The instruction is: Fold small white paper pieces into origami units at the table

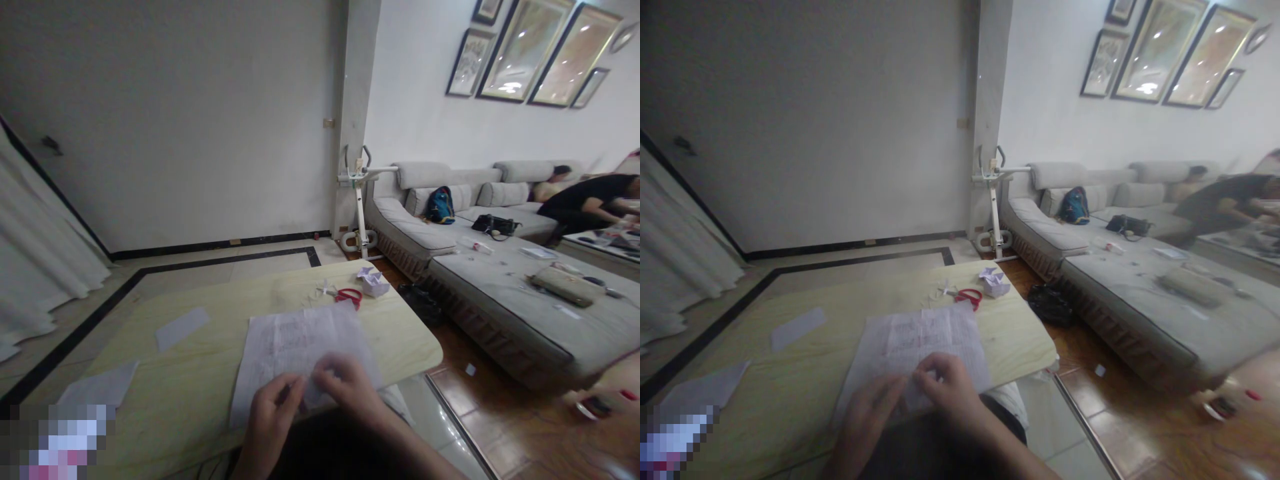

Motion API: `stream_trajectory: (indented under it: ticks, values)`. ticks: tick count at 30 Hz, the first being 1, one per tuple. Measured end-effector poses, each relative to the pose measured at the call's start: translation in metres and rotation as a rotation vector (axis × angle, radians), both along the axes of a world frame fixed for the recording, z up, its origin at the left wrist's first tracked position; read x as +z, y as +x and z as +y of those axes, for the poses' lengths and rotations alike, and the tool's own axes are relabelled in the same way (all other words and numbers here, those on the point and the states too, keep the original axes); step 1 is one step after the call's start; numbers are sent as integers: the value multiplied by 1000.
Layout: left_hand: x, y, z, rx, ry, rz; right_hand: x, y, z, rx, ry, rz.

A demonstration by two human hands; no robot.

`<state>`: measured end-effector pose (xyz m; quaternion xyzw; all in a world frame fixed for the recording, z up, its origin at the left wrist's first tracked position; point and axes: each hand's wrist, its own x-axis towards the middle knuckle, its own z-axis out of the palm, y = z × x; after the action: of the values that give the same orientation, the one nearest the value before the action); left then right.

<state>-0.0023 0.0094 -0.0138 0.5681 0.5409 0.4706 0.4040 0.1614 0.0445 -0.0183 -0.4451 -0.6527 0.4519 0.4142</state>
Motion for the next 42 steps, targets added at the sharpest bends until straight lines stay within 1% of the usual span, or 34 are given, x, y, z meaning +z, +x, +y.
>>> stream_trajectory:
  ticks: [3, 7, 12, 16, 19, 22, 24, 30, 34, 38, 40, 42]
  values:
    - [2, 0, 0, 30, 44, 57, 6, 2, -1, 61, -27, -16]
    - [1, -2, 1, 6, 61, 79, 13, 6, -2, 49, -44, -32]
    - [1, -9, 5, -32, 6, 93, 10, 7, 2, 64, -119, 28]
    - [2, -11, 3, -13, 14, 115, 7, 8, 5, 95, -176, 63]
    - [0, -8, 2, 0, 1, 67, 8, 10, 5, 81, -200, 68]
    - [-2, -4, 3, -15, -68, -12, 11, 11, 3, 62, -180, 48]
    - [-1, -2, 4, -20, -87, -9, 13, 10, 3, 73, -166, 35]
    - [5, -5, 5, 5, -19, 87, 11, 10, 5, 106, -239, 89]
    - [2, -6, 5, 37, -49, 97, 9, 11, 6, 87, -248, 125]
    - [-3, -6, 6, 64, -126, 20, 12, 10, 4, 50, -227, 148]
    - [-4, -6, 7, 76, -125, 9, 13, 10, 3, 39, -219, 160]
    - [-4, -5, 7, 78, -86, 44, 12, 8, 3, 25, -209, 179]
